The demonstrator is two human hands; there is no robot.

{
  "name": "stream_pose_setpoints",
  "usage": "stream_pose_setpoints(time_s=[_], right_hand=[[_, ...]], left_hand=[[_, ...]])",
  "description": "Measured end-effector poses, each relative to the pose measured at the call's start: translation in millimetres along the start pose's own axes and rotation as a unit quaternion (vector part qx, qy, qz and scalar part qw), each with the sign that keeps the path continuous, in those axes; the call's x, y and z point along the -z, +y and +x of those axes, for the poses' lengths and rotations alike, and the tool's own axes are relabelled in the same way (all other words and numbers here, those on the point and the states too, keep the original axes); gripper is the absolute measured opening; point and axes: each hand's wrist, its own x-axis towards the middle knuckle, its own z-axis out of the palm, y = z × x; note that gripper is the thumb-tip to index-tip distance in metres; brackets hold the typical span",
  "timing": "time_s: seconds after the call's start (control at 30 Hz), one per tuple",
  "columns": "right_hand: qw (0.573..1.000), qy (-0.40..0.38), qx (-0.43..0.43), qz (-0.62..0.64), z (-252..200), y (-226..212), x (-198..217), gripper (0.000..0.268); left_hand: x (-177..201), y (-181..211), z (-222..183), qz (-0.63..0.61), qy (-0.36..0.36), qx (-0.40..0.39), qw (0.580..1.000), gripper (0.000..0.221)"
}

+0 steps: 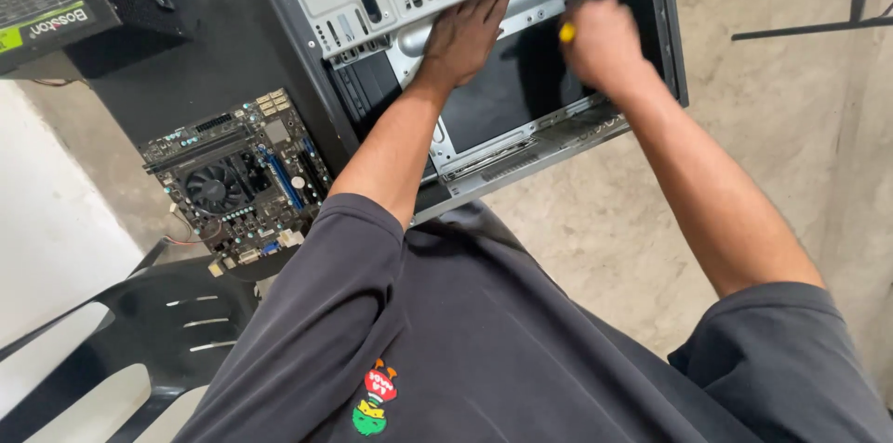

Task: Removing a motherboard from a computer case, cleaning the case with a brush, and performing maintenance on the motherboard components.

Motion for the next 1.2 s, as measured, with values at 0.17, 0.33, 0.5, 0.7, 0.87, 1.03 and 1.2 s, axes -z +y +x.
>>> stream_pose_setpoints(time_s=[0.17, 0.33, 0.5, 0.7, 0.87, 1.03, 1.2], right_hand=[[0.873, -0.284, 0.054, 0.393, -52, -58, 66, 0.020], [0.745, -0.361, -0.018, 0.560, -44, -50, 41, 0.024], [0.963, -0.212, 0.019, -0.168, -23, -18, 21, 0.024], [0.726, -0.344, 0.153, 0.575, -52, -107, 78, 0.027], [0.941, -0.260, 0.144, 0.165, -34, -84, 40, 0.023], [0.964, -0.209, 0.166, -0.017, -28, -91, 48, 0.023], [0.824, -0.230, 0.442, 0.270, -26, -140, 31, 0.028]], left_hand=[[2, 5, 3, -0.088, -0.098, 0.038, 0.991, 0.064], [13, 5, 6, -0.127, -0.113, 0.039, 0.985, 0.063], [24, 1, 5, -0.170, -0.126, 0.051, 0.976, 0.063], [41, -1, 13, -0.216, -0.192, 0.064, 0.955, 0.067], [28, -12, 18, -0.336, -0.213, 0.098, 0.912, 0.066], [24, -7, 39, -0.403, -0.248, 0.091, 0.876, 0.072], [229, 20, 41, -0.357, -0.524, 0.094, 0.768, 0.085]])
